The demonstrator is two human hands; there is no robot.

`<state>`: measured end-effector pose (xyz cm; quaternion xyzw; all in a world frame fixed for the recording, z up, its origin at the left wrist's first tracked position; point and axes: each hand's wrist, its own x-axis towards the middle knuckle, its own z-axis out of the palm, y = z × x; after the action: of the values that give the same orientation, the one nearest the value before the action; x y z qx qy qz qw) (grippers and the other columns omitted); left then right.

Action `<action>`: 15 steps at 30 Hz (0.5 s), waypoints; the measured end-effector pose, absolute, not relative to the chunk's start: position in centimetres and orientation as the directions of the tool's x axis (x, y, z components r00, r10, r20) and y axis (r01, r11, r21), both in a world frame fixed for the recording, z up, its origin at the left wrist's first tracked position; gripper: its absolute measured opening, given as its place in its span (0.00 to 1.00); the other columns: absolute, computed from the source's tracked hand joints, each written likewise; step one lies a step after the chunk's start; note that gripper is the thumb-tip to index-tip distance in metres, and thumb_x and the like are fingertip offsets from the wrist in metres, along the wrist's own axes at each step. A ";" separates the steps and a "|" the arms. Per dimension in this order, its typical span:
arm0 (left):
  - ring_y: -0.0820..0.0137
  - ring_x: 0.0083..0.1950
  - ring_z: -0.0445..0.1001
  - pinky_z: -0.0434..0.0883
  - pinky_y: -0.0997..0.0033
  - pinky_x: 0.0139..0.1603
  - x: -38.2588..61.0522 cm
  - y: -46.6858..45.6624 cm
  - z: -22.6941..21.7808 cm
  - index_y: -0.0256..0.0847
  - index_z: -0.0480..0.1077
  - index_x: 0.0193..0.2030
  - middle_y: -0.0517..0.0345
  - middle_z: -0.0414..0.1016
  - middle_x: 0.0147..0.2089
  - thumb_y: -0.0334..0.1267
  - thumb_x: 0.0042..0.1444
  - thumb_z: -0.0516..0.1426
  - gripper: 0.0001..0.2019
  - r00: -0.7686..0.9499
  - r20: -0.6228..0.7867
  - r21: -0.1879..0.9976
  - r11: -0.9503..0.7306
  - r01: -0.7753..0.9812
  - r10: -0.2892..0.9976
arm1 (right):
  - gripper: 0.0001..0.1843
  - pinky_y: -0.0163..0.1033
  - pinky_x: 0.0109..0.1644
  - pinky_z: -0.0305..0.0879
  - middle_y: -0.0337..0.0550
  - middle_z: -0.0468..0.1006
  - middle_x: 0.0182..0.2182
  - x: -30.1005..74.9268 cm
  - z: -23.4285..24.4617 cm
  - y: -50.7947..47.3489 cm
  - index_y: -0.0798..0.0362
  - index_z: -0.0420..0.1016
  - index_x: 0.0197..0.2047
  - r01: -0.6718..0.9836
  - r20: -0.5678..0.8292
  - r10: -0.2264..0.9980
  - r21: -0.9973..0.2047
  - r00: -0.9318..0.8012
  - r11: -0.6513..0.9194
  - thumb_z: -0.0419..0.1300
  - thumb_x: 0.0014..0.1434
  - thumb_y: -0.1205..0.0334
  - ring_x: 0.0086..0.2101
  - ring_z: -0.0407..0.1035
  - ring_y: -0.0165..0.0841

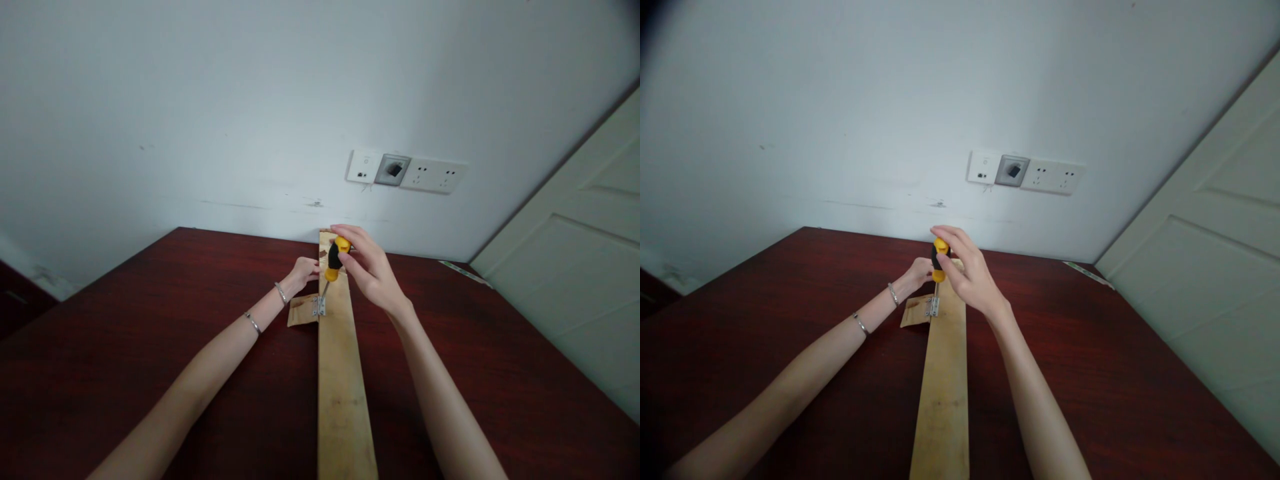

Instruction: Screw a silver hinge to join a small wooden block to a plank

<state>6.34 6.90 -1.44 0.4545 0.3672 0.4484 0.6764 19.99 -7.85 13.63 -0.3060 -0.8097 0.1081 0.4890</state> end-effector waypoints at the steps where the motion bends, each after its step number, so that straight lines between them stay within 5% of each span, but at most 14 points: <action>1: 0.70 0.29 0.73 0.73 0.68 0.36 6.3 6.9 -1.4 0.31 0.70 0.25 0.54 0.75 0.27 0.21 0.39 0.58 0.05 0.329 -0.087 0.945 0.183 -0.272 0.940 | 0.20 0.47 0.52 0.68 0.47 0.69 0.54 20.0 13.6 -7.8 0.44 0.64 0.60 0.387 0.735 0.590 -0.464 -0.334 0.797 0.51 0.66 0.64 0.54 0.64 0.38; 8: 0.71 0.29 0.72 0.72 0.72 0.34 6.2 6.4 -0.5 0.33 0.70 0.26 0.55 0.74 0.27 0.24 0.42 0.59 0.03 0.312 -0.051 0.949 0.144 -0.282 0.949 | 0.09 0.47 0.51 0.66 0.44 0.68 0.39 18.7 12.2 -6.9 0.48 0.71 0.43 0.465 0.843 0.504 -0.376 -0.187 0.802 0.63 0.57 0.61 0.45 0.66 0.38; 15: 0.73 0.27 0.71 0.72 0.71 0.33 6.1 5.9 -0.1 0.31 0.70 0.23 0.56 0.73 0.26 0.21 0.36 0.58 0.05 0.335 -0.061 0.951 0.157 -0.267 0.940 | 0.18 0.52 0.62 0.58 0.45 0.65 0.60 20.0 13.4 -7.7 0.43 0.68 0.56 0.297 0.726 0.599 -0.522 -0.337 0.800 0.51 0.65 0.65 0.60 0.60 0.39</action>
<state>6.13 5.87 -0.08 0.4677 0.3600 0.4503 0.6700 19.97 -7.67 13.45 -0.2788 -0.8038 0.1498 0.5037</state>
